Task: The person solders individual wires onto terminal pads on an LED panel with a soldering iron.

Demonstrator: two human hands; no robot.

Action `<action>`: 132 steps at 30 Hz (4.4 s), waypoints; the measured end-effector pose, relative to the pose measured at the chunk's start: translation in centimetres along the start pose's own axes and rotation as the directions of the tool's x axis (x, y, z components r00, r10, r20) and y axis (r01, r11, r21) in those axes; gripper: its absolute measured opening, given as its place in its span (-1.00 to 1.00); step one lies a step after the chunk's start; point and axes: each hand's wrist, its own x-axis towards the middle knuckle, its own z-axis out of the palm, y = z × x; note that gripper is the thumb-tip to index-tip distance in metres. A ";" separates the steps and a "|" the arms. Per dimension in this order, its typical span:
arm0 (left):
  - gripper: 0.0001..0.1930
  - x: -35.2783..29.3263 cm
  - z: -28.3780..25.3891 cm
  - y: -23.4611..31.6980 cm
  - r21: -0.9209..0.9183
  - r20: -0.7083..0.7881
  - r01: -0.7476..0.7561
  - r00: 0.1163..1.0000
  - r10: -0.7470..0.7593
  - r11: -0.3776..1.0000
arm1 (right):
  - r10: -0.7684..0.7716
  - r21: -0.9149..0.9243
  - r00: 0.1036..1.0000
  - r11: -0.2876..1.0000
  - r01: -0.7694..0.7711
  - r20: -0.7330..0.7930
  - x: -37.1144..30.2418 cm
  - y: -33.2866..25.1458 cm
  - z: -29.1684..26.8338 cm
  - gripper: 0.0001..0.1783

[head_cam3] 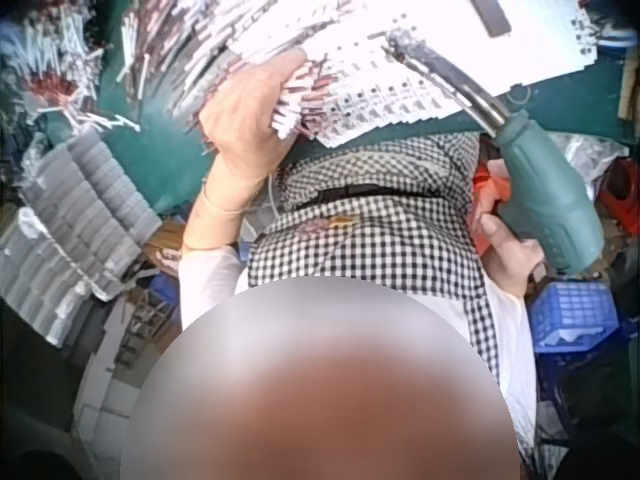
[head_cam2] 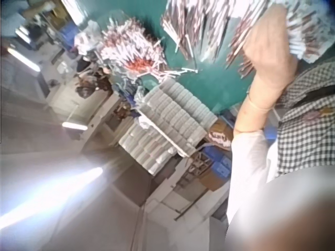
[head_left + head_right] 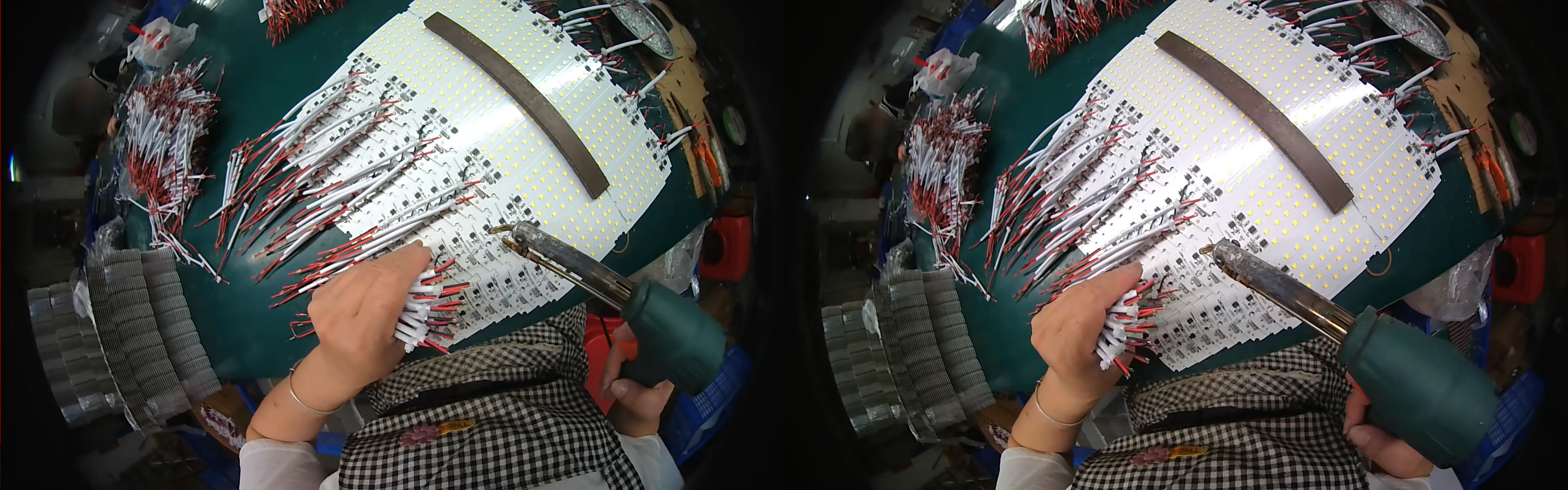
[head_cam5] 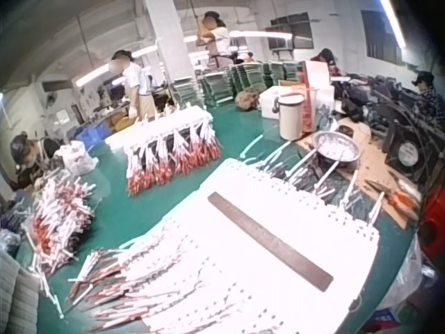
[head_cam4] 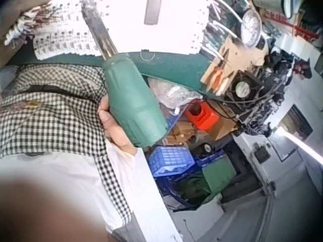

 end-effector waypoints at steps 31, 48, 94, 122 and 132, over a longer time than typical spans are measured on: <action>-0.55 -0.5 1.4 0.0 -0.052 0.132 -0.020 0.991 0.027 0.998 | -0.025 -0.005 0.999 1.000 0.026 0.025 0.1 1.3 -0.5 -0.27; -0.51 -0.7 1.8 -0.1 -0.075 0.124 -0.021 0.992 0.030 0.997 | 0.086 0.199 0.996 0.977 -0.081 -0.015 -1.1 3.4 -0.6 -0.30; -0.49 -1.3 2.0 -0.3 -0.104 0.103 -0.030 0.994 0.041 0.994 | 0.169 -0.246 0.968 0.962 -0.120 0.187 1.3 -1.3 0.7 -0.63; -0.67 -0.8 2.3 -1.4 -0.105 0.081 -0.154 0.983 0.163 0.982 | 0.159 0.019 0.987 0.987 -0.158 -0.013 -2.4 1.1 -0.5 -0.29; -0.67 -0.7 2.4 -1.4 -0.118 0.065 -0.164 0.983 0.173 0.979 | 0.189 -0.220 0.980 0.960 -0.172 0.059 -1.8 0.3 1.2 -0.42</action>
